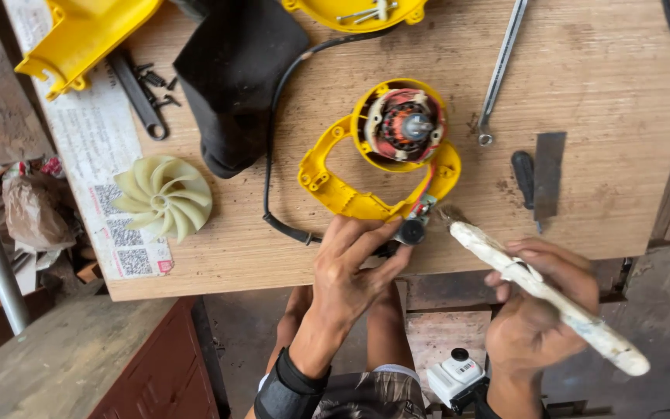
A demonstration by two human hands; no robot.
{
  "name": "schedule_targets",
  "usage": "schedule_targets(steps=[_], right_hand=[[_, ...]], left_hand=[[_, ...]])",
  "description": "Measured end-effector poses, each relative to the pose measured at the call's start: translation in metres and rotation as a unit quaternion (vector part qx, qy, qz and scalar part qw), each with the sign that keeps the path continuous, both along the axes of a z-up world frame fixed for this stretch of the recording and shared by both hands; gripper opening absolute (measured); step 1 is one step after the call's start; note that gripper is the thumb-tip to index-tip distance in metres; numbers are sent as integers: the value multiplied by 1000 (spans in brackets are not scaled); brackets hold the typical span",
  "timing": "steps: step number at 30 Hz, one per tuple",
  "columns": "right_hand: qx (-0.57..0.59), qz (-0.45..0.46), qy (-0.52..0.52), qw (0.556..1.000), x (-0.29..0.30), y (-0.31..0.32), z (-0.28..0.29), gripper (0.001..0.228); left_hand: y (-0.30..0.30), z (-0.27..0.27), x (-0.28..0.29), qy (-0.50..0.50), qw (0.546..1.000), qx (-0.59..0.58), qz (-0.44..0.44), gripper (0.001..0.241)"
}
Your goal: The person cleans the disassembled motor and switch parts of a yellow power blower on a workbench, using a brush to sweep dust from the armature and switch, and a small file on a component. They then fit the switch back into the housing and align the fan cover to reassemble the tool.
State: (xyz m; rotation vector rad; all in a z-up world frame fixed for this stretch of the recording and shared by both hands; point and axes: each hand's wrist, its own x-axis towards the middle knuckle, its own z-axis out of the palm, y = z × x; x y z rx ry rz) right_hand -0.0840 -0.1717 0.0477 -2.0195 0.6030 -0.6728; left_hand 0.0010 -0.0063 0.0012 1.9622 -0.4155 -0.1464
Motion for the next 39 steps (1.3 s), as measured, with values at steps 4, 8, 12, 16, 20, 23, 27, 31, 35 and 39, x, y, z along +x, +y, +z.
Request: schedule_targets(steps=[4,8,12,16,20,23,27,31,35,39], right_hand=[[99,56,-85,990,-13,-2,-13,47],[142,77,-52,985,-14,-7,-16,38],[137,96,-45,985,-12,-9,-10,40],[165,130,-36,977,-17,-12,-15,40],[219,95,-84,967,-14,-14,-14,40],[226,108,-83,965,-12,-15,-12,41],[229,115,-62,965,-11,-17,-10,35],[182,96,-85,975,-4,-21,-6,37],[186,57,-133,972,-17,-22,-9,32],[252,88,-126,955,-33,-13,-22,30]], left_hand=[[-2,4,2,-2,1000,14,-7,40],[-3,3,-2,-2,999,41,-8,42],[-4,0,-6,7,998,63,0,43],[-10,8,-4,3,998,60,12,44],[-19,30,7,18,997,69,15,43],[-25,41,14,41,995,93,5,45],[-27,45,17,45,991,128,1,45],[-31,49,16,79,986,146,25,43],[-29,44,5,152,980,114,65,44],[-29,38,-1,151,983,78,74,45]])
